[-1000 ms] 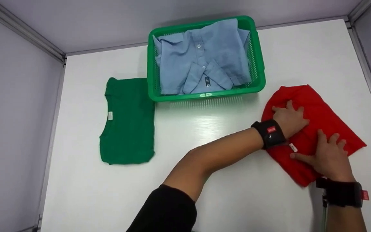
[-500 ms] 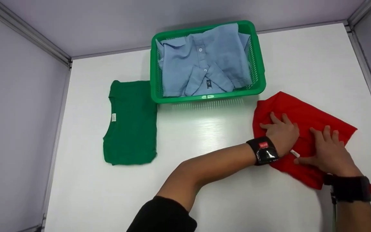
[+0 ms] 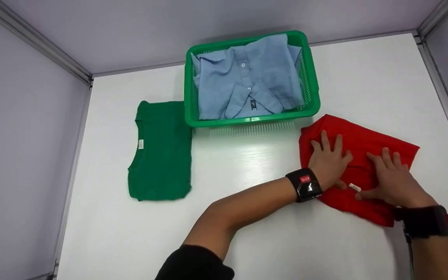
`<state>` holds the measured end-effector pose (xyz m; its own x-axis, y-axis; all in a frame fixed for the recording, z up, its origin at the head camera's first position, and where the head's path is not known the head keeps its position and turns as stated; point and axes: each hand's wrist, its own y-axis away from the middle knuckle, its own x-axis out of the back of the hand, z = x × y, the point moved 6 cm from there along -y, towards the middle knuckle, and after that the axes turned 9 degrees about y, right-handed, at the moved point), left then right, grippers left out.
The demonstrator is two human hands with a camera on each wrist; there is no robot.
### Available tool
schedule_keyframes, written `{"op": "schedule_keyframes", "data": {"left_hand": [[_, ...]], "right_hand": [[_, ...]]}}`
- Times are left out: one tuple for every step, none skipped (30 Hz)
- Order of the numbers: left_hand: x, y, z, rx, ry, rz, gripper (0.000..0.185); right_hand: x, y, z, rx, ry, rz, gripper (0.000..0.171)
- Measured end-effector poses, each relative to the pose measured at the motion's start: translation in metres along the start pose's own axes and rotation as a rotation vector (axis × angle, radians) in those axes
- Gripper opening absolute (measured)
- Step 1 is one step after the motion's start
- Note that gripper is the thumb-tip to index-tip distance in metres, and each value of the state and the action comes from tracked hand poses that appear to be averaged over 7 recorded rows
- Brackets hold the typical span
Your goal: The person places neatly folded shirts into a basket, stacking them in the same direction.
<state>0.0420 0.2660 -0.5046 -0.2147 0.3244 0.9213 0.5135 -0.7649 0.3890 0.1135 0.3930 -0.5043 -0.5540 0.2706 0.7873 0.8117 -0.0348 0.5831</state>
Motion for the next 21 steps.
{"op": "schedule_keyframes", "data": {"left_hand": [[0.000, -0.001, 0.000, 0.002, 0.019, -0.009, 0.095], [0.000, -0.001, -0.001, 0.004, 0.034, -0.020, 0.095], [0.000, -0.001, -0.001, 0.007, 0.045, -0.030, 0.095], [0.000, -0.001, -0.001, 0.011, 0.049, -0.039, 0.096], [-0.001, -0.001, -0.001, 0.016, 0.051, -0.050, 0.096], [-0.001, 0.000, -0.001, 0.020, 0.049, -0.058, 0.096], [-0.001, 0.001, -0.002, 0.024, 0.046, -0.062, 0.097], [-0.002, 0.003, -0.002, 0.028, 0.043, -0.066, 0.097], [-0.003, 0.004, -0.003, 0.032, 0.041, -0.068, 0.097], [-0.003, 0.006, -0.004, 0.034, 0.042, -0.068, 0.098], [-0.004, 0.007, -0.004, 0.037, 0.044, -0.069, 0.098], [-0.004, 0.009, -0.005, 0.040, 0.047, -0.070, 0.098], [-0.005, 0.011, -0.006, 0.042, 0.049, -0.070, 0.099], [-0.005, 0.013, -0.007, 0.045, 0.050, -0.074, 0.099], [-0.006, 0.015, -0.007, 0.048, 0.053, -0.075, 0.099], [-0.007, 0.017, -0.008, 0.052, 0.054, -0.079, 0.099], [-0.008, 0.019, -0.009, 0.056, 0.054, -0.081, 0.100], [-0.009, 0.021, -0.009, 0.060, 0.053, -0.082, 0.100], [-0.010, 0.023, -0.010, 0.066, 0.052, -0.083, 0.100], [-0.011, 0.026, -0.011, 0.071, 0.049, -0.081, 0.100], [-0.012, 0.028, -0.012, 0.075, 0.047, -0.077, 0.099]], "right_hand": [[0.000, 0.000, 0.000, 0.002, -0.001, 0.000, 0.129], [0.001, 0.000, -0.001, 0.006, -0.003, -0.001, 0.129], [0.001, 0.000, -0.001, 0.010, -0.007, -0.001, 0.128], [0.001, 0.000, -0.001, 0.013, -0.011, -0.003, 0.128], [0.000, -0.001, -0.002, 0.016, -0.015, -0.005, 0.128], [0.001, -0.001, -0.002, 0.021, -0.018, -0.006, 0.127], [0.000, -0.001, -0.004, 0.023, -0.022, -0.010, 0.127], [-0.001, -0.002, -0.005, 0.027, -0.025, -0.012, 0.128], [-0.001, -0.002, -0.006, 0.030, -0.028, -0.014, 0.129], [-0.002, -0.002, -0.007, 0.032, -0.029, -0.016, 0.129], [-0.002, -0.003, -0.009, 0.036, -0.033, -0.016, 0.129], [-0.002, -0.003, -0.010, 0.039, -0.036, -0.017, 0.130], [-0.002, -0.003, -0.012, 0.041, -0.039, -0.018, 0.130], [-0.002, -0.003, -0.014, 0.043, -0.040, -0.019, 0.130], [-0.002, -0.003, -0.016, 0.047, -0.039, -0.020, 0.130], [-0.002, -0.004, -0.018, 0.053, -0.036, -0.018, 0.129], [-0.003, -0.004, -0.020, 0.057, -0.034, -0.019, 0.129], [-0.003, -0.004, -0.022, 0.061, -0.028, -0.019, 0.128], [-0.003, -0.004, -0.024, 0.066, -0.024, -0.015, 0.127], [-0.004, -0.005, -0.027, 0.072, -0.017, -0.013, 0.126], [-0.004, -0.005, -0.029, 0.078, -0.012, -0.010, 0.126]]}}
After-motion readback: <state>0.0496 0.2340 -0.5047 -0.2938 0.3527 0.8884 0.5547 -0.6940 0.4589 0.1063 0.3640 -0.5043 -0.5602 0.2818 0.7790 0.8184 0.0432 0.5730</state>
